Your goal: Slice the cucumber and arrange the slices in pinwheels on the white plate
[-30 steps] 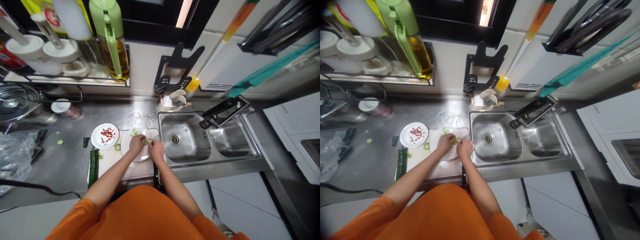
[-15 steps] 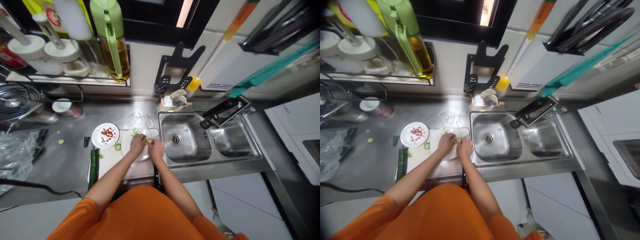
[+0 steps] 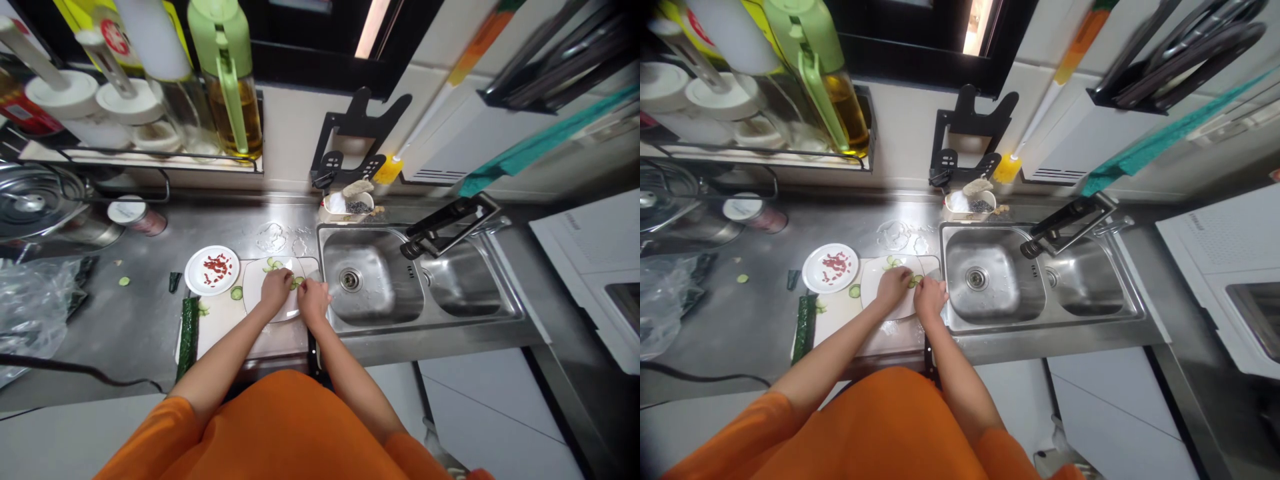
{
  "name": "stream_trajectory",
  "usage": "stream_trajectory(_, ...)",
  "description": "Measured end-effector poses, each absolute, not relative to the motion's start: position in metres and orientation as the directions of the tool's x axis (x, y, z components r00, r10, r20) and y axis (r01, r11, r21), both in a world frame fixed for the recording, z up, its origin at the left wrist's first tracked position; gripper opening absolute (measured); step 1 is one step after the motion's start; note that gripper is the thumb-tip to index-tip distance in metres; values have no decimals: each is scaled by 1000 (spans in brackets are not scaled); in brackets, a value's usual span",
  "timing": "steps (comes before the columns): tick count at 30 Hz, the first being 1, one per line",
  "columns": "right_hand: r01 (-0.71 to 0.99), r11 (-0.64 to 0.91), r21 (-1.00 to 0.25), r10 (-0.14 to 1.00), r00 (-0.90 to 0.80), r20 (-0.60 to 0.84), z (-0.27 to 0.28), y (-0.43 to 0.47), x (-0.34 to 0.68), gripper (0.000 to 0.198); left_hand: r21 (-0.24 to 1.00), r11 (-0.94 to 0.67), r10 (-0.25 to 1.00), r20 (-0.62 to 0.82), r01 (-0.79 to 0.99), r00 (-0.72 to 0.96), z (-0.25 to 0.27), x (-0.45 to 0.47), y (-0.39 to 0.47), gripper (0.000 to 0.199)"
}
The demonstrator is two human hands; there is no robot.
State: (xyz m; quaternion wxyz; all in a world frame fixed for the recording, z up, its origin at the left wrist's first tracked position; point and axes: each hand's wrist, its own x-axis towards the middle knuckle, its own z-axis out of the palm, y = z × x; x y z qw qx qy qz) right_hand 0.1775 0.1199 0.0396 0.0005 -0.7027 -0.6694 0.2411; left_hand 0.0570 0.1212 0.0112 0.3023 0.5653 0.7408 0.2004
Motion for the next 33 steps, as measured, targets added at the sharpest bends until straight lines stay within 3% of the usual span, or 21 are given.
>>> stream_trajectory(9, 941, -91, -325, 944, -23, -331, 41, 118, 182, 19, 655, 259, 965, -146, 710, -217, 21, 49, 118, 19)
stream_trajectory(16, 938, -62, -340, 947, -52, -317, 51, 112, 192, 17, 639, 333, 911, -28, 693, -412, 40, -4, 75, 22)
stream_trajectory(22, 936, 8, -352, 944, -123, -307, 53, 93, 193, 15, 539, 534, 806, -90, 652, -585, 37, -45, 20, 24)
stream_trajectory(33, 928, 100, -360, 918, -225, -327, 53, 73, 178, 13, 487, 556, 811, -138, 674, -569, 23, -32, 14, 35)
